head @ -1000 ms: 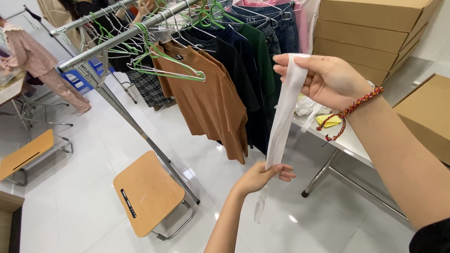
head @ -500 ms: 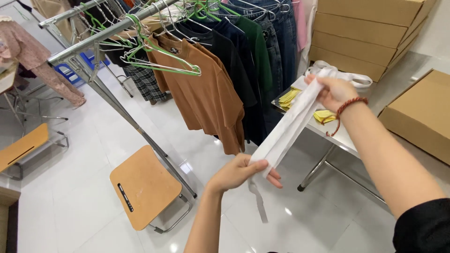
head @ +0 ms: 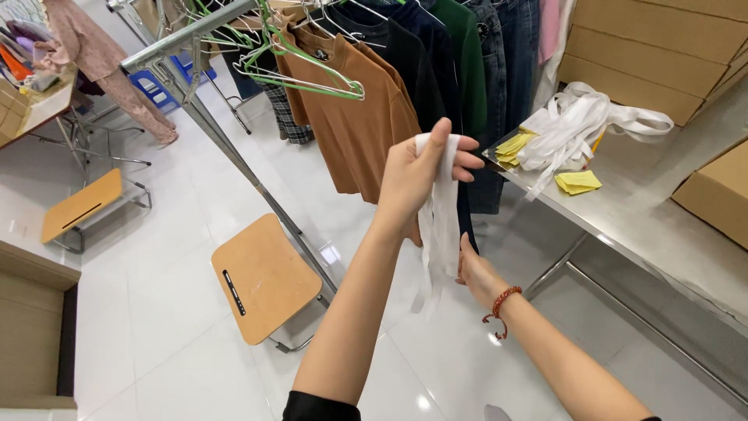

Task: The person unpacks a brown t-shirt from a plastic bag, folds it, and hangs it on a clothing rack. They then pack a checkered garment into a cardboard box, close the box, and tie it with a white ribbon. The person also handles a plastic bag and a white ribbon separately.

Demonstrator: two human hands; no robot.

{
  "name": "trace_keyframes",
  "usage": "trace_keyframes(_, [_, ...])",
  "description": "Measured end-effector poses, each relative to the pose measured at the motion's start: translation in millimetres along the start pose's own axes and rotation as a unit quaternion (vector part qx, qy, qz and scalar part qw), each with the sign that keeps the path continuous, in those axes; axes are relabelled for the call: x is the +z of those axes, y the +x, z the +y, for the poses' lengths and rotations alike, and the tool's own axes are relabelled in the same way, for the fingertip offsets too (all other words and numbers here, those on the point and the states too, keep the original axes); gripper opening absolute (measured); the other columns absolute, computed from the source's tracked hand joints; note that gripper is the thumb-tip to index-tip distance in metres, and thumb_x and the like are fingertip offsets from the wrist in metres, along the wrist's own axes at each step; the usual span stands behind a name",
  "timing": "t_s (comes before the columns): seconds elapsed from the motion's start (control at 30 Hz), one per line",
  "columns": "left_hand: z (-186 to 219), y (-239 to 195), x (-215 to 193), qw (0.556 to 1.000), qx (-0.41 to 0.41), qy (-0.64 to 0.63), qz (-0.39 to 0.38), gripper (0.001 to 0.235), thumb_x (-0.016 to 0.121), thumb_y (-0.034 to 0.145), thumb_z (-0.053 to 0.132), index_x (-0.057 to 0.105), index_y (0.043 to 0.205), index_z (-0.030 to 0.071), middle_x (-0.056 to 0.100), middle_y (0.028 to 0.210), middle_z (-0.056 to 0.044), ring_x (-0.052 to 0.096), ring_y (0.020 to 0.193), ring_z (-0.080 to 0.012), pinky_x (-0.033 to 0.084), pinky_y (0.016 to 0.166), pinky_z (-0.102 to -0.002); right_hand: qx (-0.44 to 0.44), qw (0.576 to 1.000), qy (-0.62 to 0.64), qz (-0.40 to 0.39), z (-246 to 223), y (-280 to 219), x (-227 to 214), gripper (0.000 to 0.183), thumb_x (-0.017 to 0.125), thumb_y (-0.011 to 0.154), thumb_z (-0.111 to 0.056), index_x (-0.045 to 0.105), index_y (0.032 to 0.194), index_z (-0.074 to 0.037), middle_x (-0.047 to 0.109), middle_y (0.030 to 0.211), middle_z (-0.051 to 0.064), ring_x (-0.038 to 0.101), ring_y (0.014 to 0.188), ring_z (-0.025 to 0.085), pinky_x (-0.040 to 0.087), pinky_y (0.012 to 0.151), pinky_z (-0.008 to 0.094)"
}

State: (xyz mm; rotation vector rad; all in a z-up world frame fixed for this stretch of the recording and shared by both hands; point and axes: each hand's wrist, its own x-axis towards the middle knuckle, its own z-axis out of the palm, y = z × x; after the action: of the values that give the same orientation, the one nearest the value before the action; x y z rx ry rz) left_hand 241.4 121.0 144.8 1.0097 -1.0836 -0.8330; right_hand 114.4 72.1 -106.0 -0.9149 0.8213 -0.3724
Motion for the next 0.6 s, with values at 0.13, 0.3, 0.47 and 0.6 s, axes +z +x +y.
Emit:
trace_keyframes(0.13, [19.0, -6.5, -13.1, 0.997, -0.039, -0.014, 0.069, 0.05, 0.056, 0.11, 0.043, 0.078, 0.116, -0.001, 0.082, 0.103, -0.019, 0.082, 0.089, -0.0223, 0.067, 0.083, -0.031, -0.121, 0.988, -0.098, 0.017, 109.1, 73.1, -56.7, 0.061, 0.055, 0.094, -0.044, 0.07, 0.123, 0.007, 0.067, 0.123, 0.024, 0.058, 0.13, 0.035, 0.039, 0.119, 0.05])
trace_keyframes(0.3, [13.5, -7.9, -23.3, 0.993, -0.056, -0.087, 0.063, 0.053, 0.049, 0.115, 0.038, 0.069, 0.135, -0.006, 0.076, 0.126, -0.026, 0.076, 0.114, -0.0302, 0.059, 0.104, -0.038, -0.185, 0.966, -0.178, -0.03, 57.5, 1.7, -2.7, 0.058, 0.107, 0.066, -0.016, 0.085, 0.118, -0.002, 0.085, 0.12, 0.012, 0.07, 0.123, 0.022, 0.047, 0.114, 0.041])
trace_keyframes(0.47, [17.8, -15.0, -20.3, 0.992, -0.061, -0.109, 0.011, 0.049, 0.052, 0.115, 0.025, 0.055, 0.15, -0.008, 0.065, 0.144, -0.027, 0.066, 0.132, -0.0319, 0.051, 0.115, -0.039, -0.163, 0.98, -0.107, -0.043, 53.9, -15.8, 9.8, 0.013, 0.091, 0.086, -0.011, 0.09, 0.097, -0.004, 0.086, 0.092, 0.009, 0.074, 0.087, 0.015, 0.059, 0.083, 0.033])
trace_keyframes(0.6, [1.0, -14.9, -28.4, 0.99, -0.052, -0.132, 0.012, 0.052, 0.051, 0.114, 0.019, 0.043, 0.157, -0.01, 0.056, 0.154, -0.029, 0.058, 0.141, -0.0369, 0.046, 0.118, -0.047, -0.158, 0.981, -0.1, -0.052, 49.8, -23.8, 10.3, 0.017, 0.091, 0.086, -0.01, 0.089, 0.101, -0.002, 0.087, 0.095, 0.012, 0.072, 0.088, 0.014, 0.059, 0.082, 0.033])
